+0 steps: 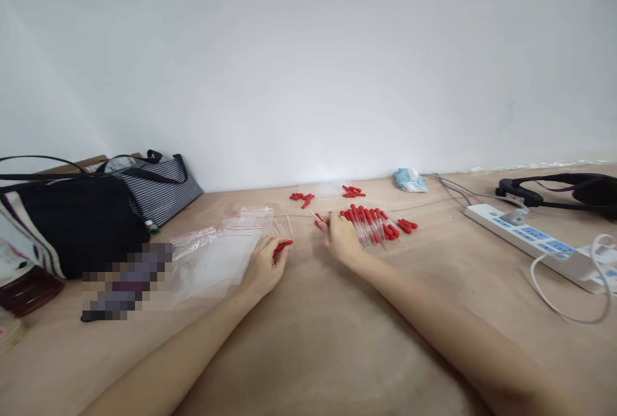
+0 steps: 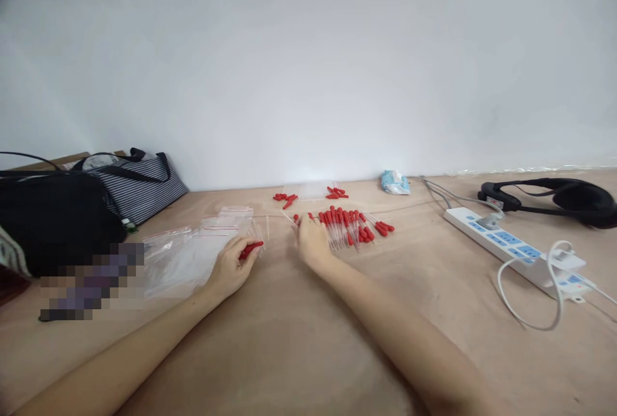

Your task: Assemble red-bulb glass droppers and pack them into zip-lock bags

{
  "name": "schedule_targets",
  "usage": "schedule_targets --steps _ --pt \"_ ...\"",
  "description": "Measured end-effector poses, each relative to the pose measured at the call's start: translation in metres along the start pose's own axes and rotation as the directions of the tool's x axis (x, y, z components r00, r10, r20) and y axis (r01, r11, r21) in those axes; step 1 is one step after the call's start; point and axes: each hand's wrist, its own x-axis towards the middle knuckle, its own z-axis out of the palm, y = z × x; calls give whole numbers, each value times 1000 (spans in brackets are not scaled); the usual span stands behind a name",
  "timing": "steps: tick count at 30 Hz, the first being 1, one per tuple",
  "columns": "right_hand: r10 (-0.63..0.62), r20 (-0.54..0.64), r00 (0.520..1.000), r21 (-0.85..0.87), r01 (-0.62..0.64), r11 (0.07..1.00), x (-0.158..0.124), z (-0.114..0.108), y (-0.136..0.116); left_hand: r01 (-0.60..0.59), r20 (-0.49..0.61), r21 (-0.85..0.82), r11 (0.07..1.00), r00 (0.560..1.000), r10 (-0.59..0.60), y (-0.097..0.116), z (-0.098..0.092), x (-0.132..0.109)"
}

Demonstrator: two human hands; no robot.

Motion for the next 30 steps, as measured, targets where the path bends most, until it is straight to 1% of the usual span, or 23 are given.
schedule_targets --steps 1,3,4,6,8,10,16,19,24,30 --pt "-103 -20 994 81 105 991 -10 -5 11 4 38 -14 1000 999 -3 3 1 -1" --pt "-296 -68 953 200 304 932 -31 -12 30 21 111 -39 999 994 -17 10 3 -4" --pt "-359 -73 930 224 366 903 -41 -14 37 30 143 -50 998 989 -23 14 4 -5" --pt "-430 -37 902 235 426 874 -57 -18 46 35 188 -67 997 982 -22 21 6 -8" --pt "-439 -14 898 240 429 871 -66 -21 47 31 221 -80 996 975 -13 26 8 -11" --pt "-424 -15 906 253 414 875 -68 -22 45 24 241 -90 996 971 -2 29 8 -11" --pt "-414 23 910 220 399 890 -65 -22 36 -25 209 -94 995 977 45 30 6 -8" --pt "-418 48 907 204 400 893 -65 -23 35 -47 213 -119 992 974 72 31 6 -7" --pt "-446 81 891 193 425 885 -64 -25 37 -98 241 -178 979 960 140 32 6 -8" --pt "-531 39 846 66 528 847 -62 -25 38 -142 263 -178 974 946 187 34 5 -10"
